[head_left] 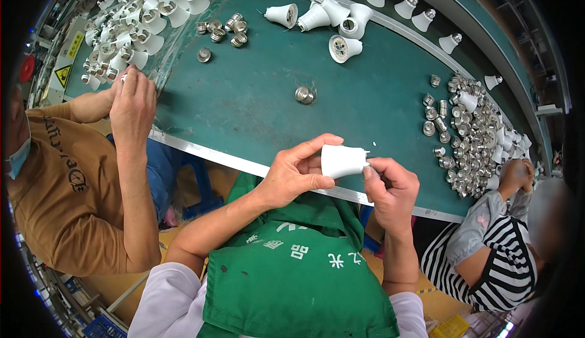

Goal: Assembling LED light bulbs by joining components at a factory conveyor belt.

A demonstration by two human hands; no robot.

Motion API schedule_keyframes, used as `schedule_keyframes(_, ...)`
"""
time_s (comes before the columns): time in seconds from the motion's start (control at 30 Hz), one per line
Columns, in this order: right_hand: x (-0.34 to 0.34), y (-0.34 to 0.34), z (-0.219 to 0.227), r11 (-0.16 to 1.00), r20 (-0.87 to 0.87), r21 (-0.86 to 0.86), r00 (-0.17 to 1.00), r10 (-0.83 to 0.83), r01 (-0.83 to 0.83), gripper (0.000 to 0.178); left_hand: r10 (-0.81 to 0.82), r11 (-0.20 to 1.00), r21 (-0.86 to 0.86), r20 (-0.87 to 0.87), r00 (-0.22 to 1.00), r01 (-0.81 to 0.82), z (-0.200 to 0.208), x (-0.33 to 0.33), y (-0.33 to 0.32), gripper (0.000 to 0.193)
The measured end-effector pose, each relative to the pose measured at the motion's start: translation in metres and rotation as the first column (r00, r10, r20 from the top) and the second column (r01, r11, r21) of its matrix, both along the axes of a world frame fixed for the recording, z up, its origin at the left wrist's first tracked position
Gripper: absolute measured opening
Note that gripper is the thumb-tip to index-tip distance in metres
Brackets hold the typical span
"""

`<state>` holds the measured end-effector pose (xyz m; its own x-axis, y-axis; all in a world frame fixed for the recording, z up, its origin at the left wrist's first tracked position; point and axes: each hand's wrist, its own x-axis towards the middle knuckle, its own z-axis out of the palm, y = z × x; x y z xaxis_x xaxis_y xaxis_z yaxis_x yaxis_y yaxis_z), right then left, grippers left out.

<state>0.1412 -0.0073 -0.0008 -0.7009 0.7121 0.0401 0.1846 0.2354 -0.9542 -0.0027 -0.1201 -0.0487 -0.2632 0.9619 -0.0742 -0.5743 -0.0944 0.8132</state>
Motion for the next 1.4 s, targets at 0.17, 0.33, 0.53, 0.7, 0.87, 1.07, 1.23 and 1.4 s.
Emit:
schedule_keyframes(0.17,0.003,0.007,0.002,0.946,-0.035,-0.322,0.999,0.041,-0.050,0.006,-0.024,1.000,0.012,-0.027,0.999,0.024,0.002,-0.001,0.002,0.059)
schedule_keyframes(0.33,0.009,0.005,-0.006,0.949,-0.057,-0.315,0.998,-0.013,-0.006,0.007,-0.047,0.999,0.007,-0.094,0.994,0.047,0.000,0.000,0.004,0.057)
schedule_keyframes(0.53,0.016,0.052,-0.019,0.955,-0.107,0.086,0.956,-0.274,0.284,0.019,0.088,0.995,-0.041,-0.108,0.990,-0.092,-0.012,-0.003,0.010,0.052)
schedule_keyframes(0.7,0.019,0.143,-0.038,0.544,0.107,0.804,0.841,-0.530,0.240,0.019,0.138,0.990,-0.041,0.008,0.990,-0.138,-0.005,-0.008,0.016,0.048)
schedule_keyframes(0.87,-0.011,0.165,-0.043,0.357,0.344,0.925,0.682,-0.646,-0.128,0.023,0.149,0.989,-0.047,0.227,0.962,-0.142,0.000,-0.007,0.025,0.043)
schedule_keyframes(1.07,-0.023,0.118,-0.016,0.715,0.203,0.682,0.898,-0.389,0.155,0.020,0.257,0.966,-0.051,0.093,0.962,-0.253,0.000,-0.011,0.020,0.042)
schedule_keyframes(1.23,-0.016,0.048,-0.005,0.907,-0.022,0.409,0.995,-0.097,0.097,0.033,0.353,0.935,0.100,-0.147,0.924,-0.341,0.015,-0.011,0.016,0.045)
schedule_keyframes(1.4,-0.015,0.024,0.001,0.866,-0.095,0.476,0.988,-0.124,0.154,0.034,0.518,0.854,0.474,-0.730,0.446,-0.217,0.032,-0.017,0.011,0.048)
